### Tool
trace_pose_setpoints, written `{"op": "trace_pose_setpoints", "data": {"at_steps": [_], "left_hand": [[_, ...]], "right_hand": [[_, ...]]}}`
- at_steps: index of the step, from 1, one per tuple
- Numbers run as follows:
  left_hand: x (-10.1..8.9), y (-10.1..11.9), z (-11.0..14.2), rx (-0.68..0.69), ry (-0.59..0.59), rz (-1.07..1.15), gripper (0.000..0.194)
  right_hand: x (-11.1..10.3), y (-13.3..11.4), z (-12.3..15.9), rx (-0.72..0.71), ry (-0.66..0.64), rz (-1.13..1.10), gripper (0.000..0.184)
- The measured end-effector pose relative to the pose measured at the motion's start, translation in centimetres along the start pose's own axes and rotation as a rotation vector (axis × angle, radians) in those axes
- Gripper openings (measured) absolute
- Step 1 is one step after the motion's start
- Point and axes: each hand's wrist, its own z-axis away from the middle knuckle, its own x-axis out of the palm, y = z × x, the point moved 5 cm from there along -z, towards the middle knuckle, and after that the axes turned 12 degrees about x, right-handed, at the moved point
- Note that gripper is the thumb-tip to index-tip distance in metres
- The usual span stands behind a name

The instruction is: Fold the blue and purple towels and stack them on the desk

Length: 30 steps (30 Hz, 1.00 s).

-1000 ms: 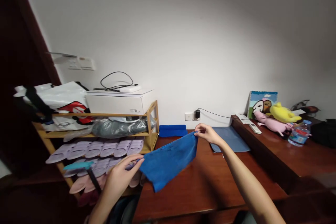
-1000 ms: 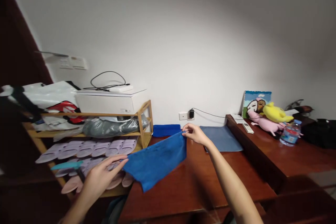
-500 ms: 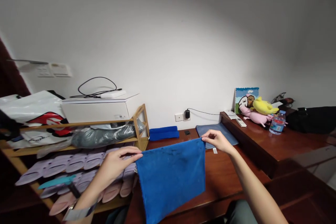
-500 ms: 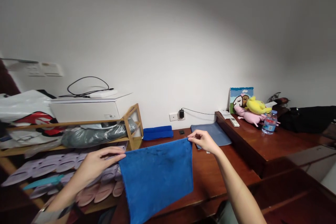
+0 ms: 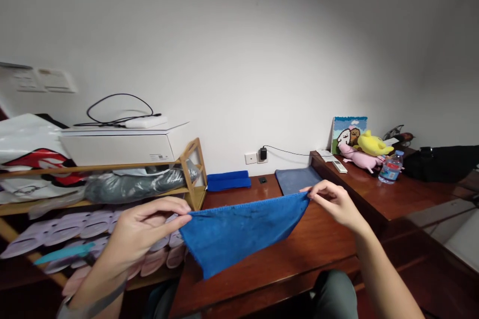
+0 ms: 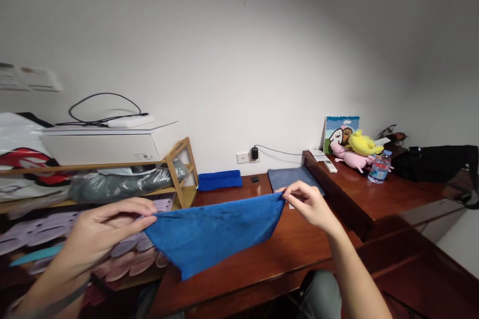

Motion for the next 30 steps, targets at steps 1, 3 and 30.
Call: {"op": "trace_pose_setpoints", "data": {"at_steps": [1, 3, 30], "left_hand": [[0.2, 0.0, -0.3, -0.008, -0.007, 0.050, 0.049], [1.0, -0.4, -1.2, -0.046, -0.026, 0.150, 0.045], [27.9, -37.0, 8.5, -0.237, -0.487, -0.266, 0.029]], "right_hand": [[-0.2, -0.1, 0.1, 0.000, 0.013, 0.000, 0.029], [-0.5, 0.1, -0.1, 0.013, 0.043, 0.003, 0.030], [14.9, 40.4, -13.8, 0.500, 0.119, 0.578, 0.041]]}}
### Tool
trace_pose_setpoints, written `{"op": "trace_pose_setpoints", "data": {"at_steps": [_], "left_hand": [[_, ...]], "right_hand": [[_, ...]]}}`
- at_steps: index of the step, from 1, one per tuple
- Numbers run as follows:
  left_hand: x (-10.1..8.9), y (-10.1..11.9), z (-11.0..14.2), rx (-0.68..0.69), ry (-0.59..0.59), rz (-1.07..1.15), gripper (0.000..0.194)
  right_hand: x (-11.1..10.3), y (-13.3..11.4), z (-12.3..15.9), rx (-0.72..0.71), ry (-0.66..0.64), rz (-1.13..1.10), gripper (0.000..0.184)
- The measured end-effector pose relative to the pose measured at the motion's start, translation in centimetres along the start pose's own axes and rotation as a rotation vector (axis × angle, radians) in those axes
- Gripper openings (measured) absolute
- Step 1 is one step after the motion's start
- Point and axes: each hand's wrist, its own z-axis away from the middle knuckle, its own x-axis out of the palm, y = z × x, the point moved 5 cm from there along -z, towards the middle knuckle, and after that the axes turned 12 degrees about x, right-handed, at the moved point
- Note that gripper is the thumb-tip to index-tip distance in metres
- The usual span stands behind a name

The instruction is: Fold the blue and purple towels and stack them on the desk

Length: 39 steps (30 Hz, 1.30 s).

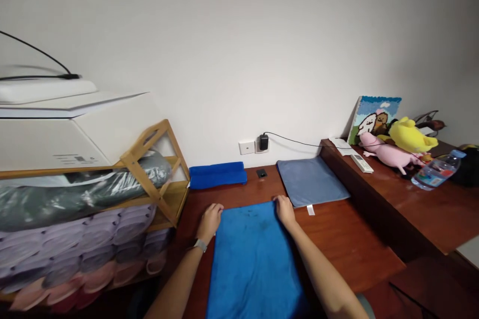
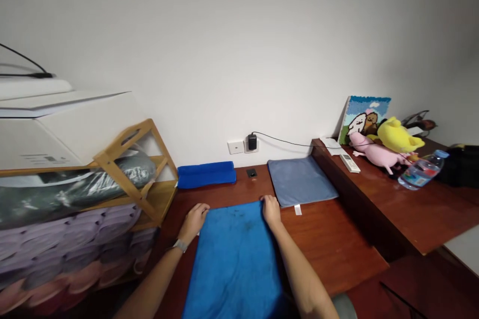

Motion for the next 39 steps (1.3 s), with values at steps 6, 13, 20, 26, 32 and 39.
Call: {"op": "trace_pose_setpoints", "data": {"at_steps": [6, 13, 20, 26, 32, 39], "left_hand": [[4.9, 7.0, 3.1, 0.207, -0.036, -0.085, 0.044], [4.8, 2.5, 5.2, 0.044, -0.226, -0.368, 0.065], [2.6, 5.2, 7.3, 0.171, -0.078, -0.382, 0.067], [7.2, 12.6, 15.1, 0.270, -0.127, -0.397, 0.060], [4.5, 7.7, 19.1, 0.144, -0.074, -0.480, 0.070], [3.7, 10.6, 19.1, 0.237, -0.013, -0.479, 0.064]], "right_hand": [[6.2, -6.6, 6.2, -0.208, -0.093, 0.252, 0.052], [4.2, -4.2, 7.0, -0.079, -0.208, 0.351, 0.063], [-0.4, -2.2, 9.2, 0.027, -0.076, 0.351, 0.064], [5.0, -5.0, 18.3, -0.206, -0.138, 0.319, 0.063], [0.5, -0.1, 18.0, -0.034, -0.146, 0.418, 0.064], [-1.1, -0.5, 20.4, -0.045, 0.002, 0.394, 0.063]]}}
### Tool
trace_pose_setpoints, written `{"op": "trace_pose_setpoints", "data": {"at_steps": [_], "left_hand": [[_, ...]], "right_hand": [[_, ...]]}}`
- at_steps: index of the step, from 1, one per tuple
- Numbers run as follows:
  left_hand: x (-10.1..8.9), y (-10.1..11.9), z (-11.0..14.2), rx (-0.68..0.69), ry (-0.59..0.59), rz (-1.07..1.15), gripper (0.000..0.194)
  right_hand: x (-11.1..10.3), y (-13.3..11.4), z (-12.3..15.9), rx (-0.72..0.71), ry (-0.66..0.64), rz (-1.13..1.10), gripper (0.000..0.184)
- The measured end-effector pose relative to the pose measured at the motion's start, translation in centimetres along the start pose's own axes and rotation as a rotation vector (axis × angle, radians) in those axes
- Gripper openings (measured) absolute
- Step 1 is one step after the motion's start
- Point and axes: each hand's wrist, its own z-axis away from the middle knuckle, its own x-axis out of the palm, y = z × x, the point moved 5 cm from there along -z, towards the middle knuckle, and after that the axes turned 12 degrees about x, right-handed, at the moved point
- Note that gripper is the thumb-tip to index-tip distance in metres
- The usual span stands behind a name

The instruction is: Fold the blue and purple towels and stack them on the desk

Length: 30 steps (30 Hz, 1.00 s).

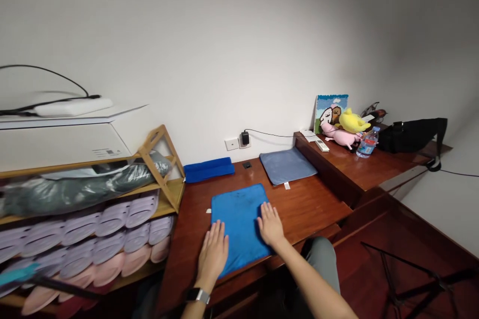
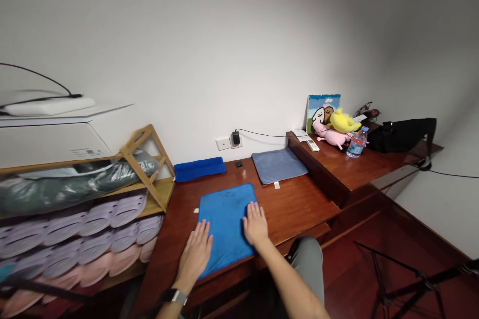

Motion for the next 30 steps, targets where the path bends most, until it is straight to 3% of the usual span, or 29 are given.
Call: {"op": "trace_pose_setpoints", "data": {"at_steps": [3, 5, 8, 12, 14, 16, 19, 24, 27, 30], "left_hand": [[0.4, 4.4, -0.6, 0.135, -0.075, 0.043, 0.060], [0.8, 5.3, 0.0, 0.131, -0.118, 0.050, 0.059], [1.3, 3.7, 1.9, 0.053, -0.124, 0.035, 0.063], [1.3, 0.6, 4.9, -0.025, -0.092, 0.005, 0.068], [1.2, -0.1, 5.9, -0.045, -0.076, -0.007, 0.069], [0.8, 0.1, 6.0, -0.032, -0.056, -0.014, 0.069], [-0.2, 1.7, 3.7, 0.018, -0.007, -0.005, 0.066], [-0.6, 4.7, -3.1, 0.092, -0.014, 0.066, 0.060], [0.6, 4.2, -4.3, 0.026, -0.054, 0.073, 0.061], [2.1, 2.9, -3.0, -0.028, -0.084, 0.061, 0.063]], "right_hand": [[2.0, -3.6, 3.0, -0.162, -0.022, -0.058, 0.062], [3.0, -4.2, 4.2, -0.186, -0.074, -0.061, 0.062], [3.0, -2.2, 4.5, -0.159, -0.102, -0.047, 0.064], [1.4, 3.0, 3.7, -0.062, -0.100, -0.008, 0.064], [0.8, 4.9, 3.6, -0.008, -0.097, 0.012, 0.064], [0.5, 5.3, 3.8, 0.018, -0.103, 0.028, 0.064], [0.1, 2.5, 3.8, -0.029, -0.060, 0.010, 0.064], [0.6, -5.0, 2.2, -0.184, -0.022, -0.067, 0.061], [1.9, -5.6, 1.0, -0.137, -0.088, -0.056, 0.061], [3.1, -3.9, 0.7, -0.151, -0.120, -0.039, 0.064]]}}
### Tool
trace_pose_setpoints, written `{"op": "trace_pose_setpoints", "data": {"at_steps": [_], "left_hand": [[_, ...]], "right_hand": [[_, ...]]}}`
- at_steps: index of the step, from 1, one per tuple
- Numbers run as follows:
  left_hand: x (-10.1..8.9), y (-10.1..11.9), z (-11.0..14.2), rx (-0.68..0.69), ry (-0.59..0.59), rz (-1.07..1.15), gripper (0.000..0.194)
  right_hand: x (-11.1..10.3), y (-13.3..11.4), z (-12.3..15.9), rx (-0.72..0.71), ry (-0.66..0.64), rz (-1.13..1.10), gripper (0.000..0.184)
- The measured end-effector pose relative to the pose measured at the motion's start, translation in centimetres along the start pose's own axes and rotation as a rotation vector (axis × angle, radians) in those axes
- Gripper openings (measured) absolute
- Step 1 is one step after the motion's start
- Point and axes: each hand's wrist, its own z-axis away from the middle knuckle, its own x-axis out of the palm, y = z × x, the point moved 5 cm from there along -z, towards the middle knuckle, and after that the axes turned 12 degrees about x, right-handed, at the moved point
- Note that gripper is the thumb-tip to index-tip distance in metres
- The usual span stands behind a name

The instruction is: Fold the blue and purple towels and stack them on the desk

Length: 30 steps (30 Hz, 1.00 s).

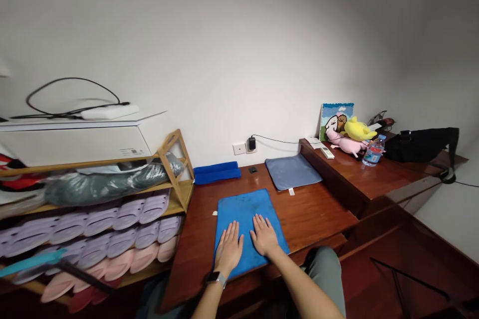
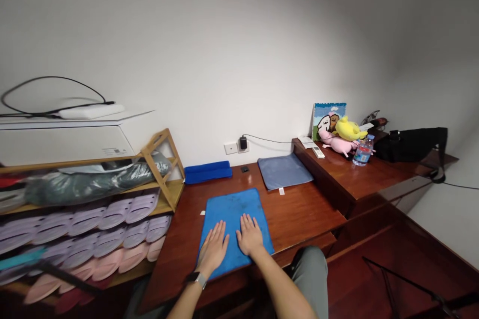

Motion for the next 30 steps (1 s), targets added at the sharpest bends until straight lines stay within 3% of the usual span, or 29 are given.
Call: {"op": "trace_pose_setpoints", "data": {"at_steps": [5, 8, 10, 13, 15, 18, 21, 26, 30], "left_hand": [[1.2, -3.0, 3.1, -0.071, -0.005, -0.025, 0.067], [0.5, -5.6, 4.8, -0.133, 0.030, -0.064, 0.068], [-0.4, -6.4, 4.9, -0.159, 0.067, -0.092, 0.068], [-1.6, -4.4, 3.0, -0.105, 0.099, -0.093, 0.065], [-1.6, -1.4, 1.0, -0.005, 0.025, -0.050, 0.064], [-0.7, 2.1, -0.8, 0.090, -0.100, 0.004, 0.063], [0.0, 2.7, -0.4, 0.092, -0.123, 0.009, 0.061], [0.6, -0.2, 2.2, 0.049, -0.097, 0.002, 0.061], [-0.9, -4.6, 3.8, -0.082, -0.054, -0.019, 0.066]], "right_hand": [[-0.7, 5.1, 0.3, 0.106, 0.008, 0.069, 0.066], [-2.4, 8.4, 0.6, 0.221, -0.004, 0.086, 0.065], [-3.4, 9.1, 0.7, 0.253, 0.010, 0.078, 0.064], [-3.9, 5.9, 0.5, 0.172, 0.100, 0.040, 0.064], [-3.1, 1.8, 0.4, 0.032, 0.130, 0.001, 0.063], [-0.9, -3.1, 0.5, -0.094, 0.051, -0.037, 0.060], [0.6, -3.7, 0.8, -0.086, -0.012, -0.026, 0.059], [0.2, 0.9, 0.9, 0.006, 0.000, 0.024, 0.062], [-2.3, 6.2, 0.3, 0.181, -0.006, 0.108, 0.063]]}}
